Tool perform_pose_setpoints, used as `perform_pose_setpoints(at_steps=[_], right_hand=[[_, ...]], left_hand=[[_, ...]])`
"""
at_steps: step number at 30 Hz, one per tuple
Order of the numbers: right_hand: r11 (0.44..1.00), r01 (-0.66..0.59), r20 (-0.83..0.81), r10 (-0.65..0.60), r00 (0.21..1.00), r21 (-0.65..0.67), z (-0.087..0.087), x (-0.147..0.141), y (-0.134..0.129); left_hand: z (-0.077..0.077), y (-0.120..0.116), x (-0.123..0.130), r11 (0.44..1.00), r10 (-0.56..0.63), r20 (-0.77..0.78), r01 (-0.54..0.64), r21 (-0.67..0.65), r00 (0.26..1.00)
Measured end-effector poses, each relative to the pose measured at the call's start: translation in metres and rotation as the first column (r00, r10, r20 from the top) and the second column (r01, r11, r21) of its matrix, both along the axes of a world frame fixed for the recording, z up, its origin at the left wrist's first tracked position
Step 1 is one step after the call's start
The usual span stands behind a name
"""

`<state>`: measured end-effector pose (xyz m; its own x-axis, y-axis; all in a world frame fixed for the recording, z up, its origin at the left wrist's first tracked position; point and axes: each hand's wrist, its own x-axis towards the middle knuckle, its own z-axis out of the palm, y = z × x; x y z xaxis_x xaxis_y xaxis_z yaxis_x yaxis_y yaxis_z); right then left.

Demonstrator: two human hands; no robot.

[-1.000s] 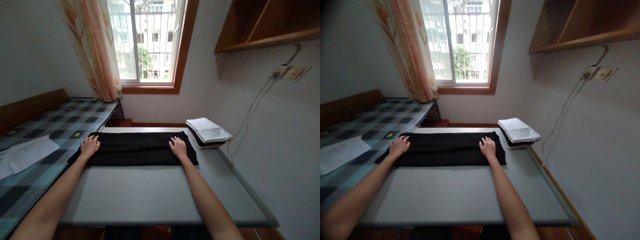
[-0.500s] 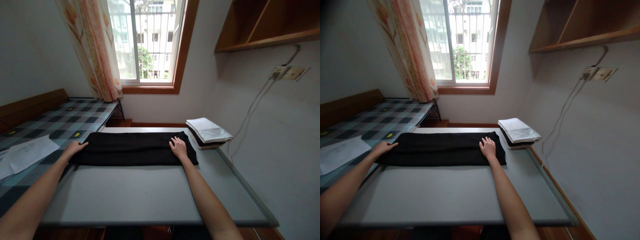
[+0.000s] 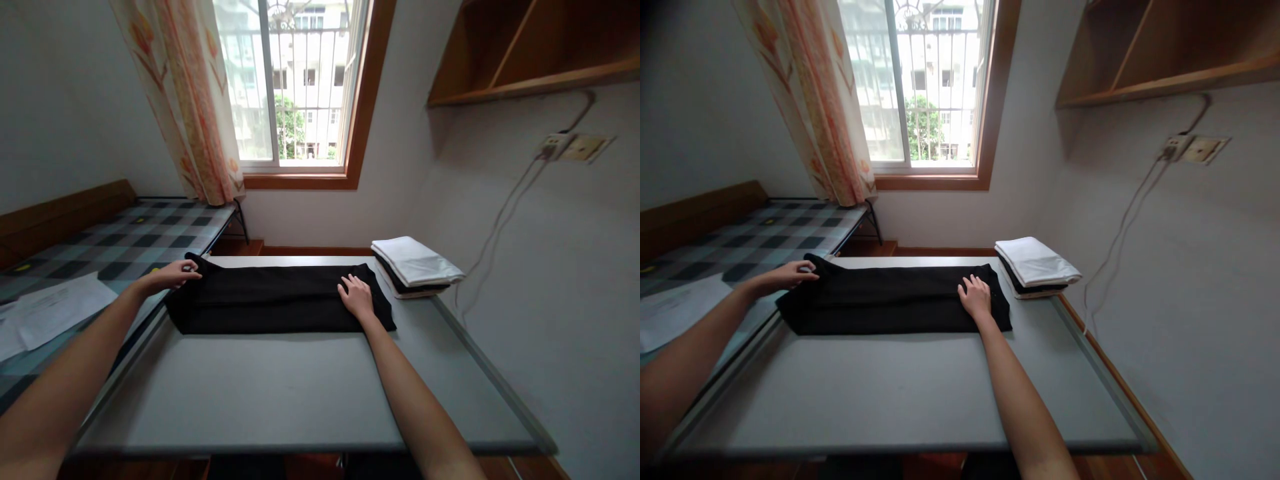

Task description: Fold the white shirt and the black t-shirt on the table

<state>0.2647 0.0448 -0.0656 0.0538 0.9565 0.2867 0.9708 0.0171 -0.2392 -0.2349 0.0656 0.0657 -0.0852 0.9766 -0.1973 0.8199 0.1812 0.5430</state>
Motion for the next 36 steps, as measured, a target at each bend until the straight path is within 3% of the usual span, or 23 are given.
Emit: perform_pose_setpoints(at_steps=[2,5,10,14,20,27,36], right_hand=[[1.000,-0.003,0.003,0.003,1.000,0.001,0.000,0.000,0.000],[1.000,-0.006,0.001,0.006,1.000,0.003,0.001,0.000,-0.001],[1.000,-0.012,0.002,0.012,1.000,0.004,0.003,0.001,-0.002],[1.000,-0.016,0.000,0.016,1.000,0.006,0.001,0.001,-0.001],[1.000,-0.018,-0.005,0.018,1.000,0.013,0.000,0.000,-0.001],[1.000,-0.013,0.004,0.013,1.000,0.013,0.001,0.000,-0.001],[1.000,-0.015,0.002,0.015,1.000,0.019,0.000,0.001,-0.001]], left_hand=[[-0.004,0.005,0.028,0.995,-0.096,0.143,0.100,-0.020,0.985],[-0.024,0.009,0.075,0.978,-0.202,0.171,0.209,-0.023,0.964],[-0.065,0.003,0.127,0.968,-0.252,-0.155,0.250,-0.037,0.955],[-0.077,0.003,0.132,0.970,-0.197,-0.338,0.233,0.067,0.920],[-0.076,0.006,0.132,0.962,-0.193,-0.225,0.230,0.148,0.955],[-0.079,0.003,0.146,0.966,-0.211,-0.315,0.247,0.079,0.925],[-0.082,0.004,0.140,0.952,-0.258,-0.259,0.291,0.099,0.931]])
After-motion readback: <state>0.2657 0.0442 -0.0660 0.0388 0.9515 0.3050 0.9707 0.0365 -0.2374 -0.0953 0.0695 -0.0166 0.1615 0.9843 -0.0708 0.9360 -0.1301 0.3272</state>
